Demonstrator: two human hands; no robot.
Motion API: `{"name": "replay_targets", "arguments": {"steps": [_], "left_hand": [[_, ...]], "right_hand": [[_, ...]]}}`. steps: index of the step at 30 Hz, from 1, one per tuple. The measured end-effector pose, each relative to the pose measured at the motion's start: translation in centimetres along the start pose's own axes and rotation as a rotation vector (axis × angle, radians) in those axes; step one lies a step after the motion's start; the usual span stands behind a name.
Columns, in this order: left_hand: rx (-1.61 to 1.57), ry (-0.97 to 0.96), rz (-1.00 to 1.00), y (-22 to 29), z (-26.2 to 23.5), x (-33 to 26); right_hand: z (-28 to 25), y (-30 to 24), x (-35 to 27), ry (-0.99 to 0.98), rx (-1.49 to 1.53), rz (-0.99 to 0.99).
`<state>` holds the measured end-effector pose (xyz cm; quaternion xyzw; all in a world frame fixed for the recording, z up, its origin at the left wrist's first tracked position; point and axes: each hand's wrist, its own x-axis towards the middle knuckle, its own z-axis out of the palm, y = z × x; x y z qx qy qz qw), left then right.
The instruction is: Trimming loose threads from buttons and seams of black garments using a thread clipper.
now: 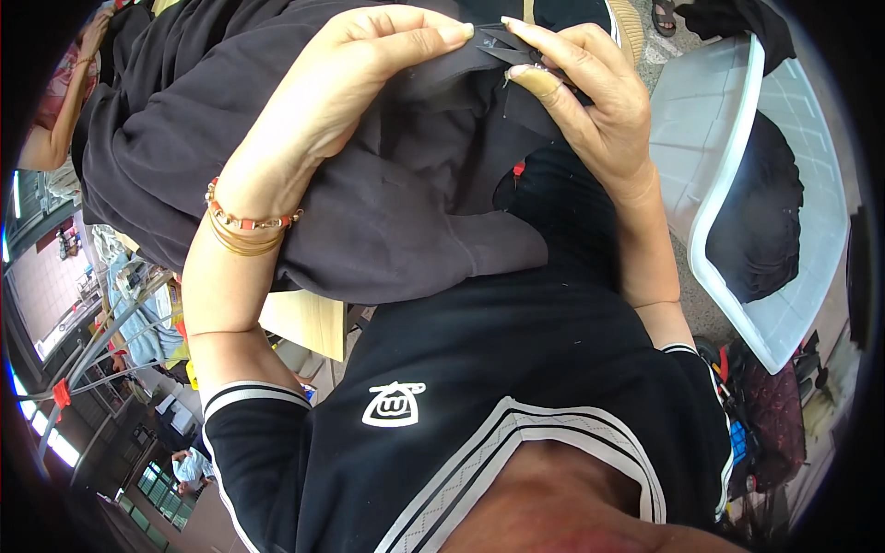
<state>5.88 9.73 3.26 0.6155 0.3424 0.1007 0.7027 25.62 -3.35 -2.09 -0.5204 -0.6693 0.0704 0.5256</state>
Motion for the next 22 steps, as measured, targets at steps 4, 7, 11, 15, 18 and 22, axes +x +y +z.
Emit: {"name": "replay_targets", "arguments": {"steps": [4, 7, 11, 15, 18, 22], "left_hand": [[-0.004, -0.011, 0.008, 0.1, 0.2, 0.0], [0.036, -0.012, 0.008, 0.1, 0.3, -0.1], [0.015, -0.019, 0.0, 0.3, 0.1, -0.4], [0.183, -0.068, 0.02, 1.5, 0.8, -1.6], [0.592, -0.063, 0.11, 3.0, 1.2, -3.5], [0.379, 0.085, 0.112, 2.1, -0.1, -5.4]], "right_hand": [[0.0, 0.3, -0.1, -0.023, 0.032, -0.002], [0.1, 0.5, -0.4, 0.004, -0.027, -0.026], [-0.1, 0.5, 0.1, -0.044, 0.184, 0.092], [-0.1, 0.8, -0.4, -0.145, 0.299, 0.246], [-1.6, 1.2, -0.1, -0.094, 0.396, 0.269], [-1.8, 1.6, 0.5, -0.081, 0.329, 0.237]]}}
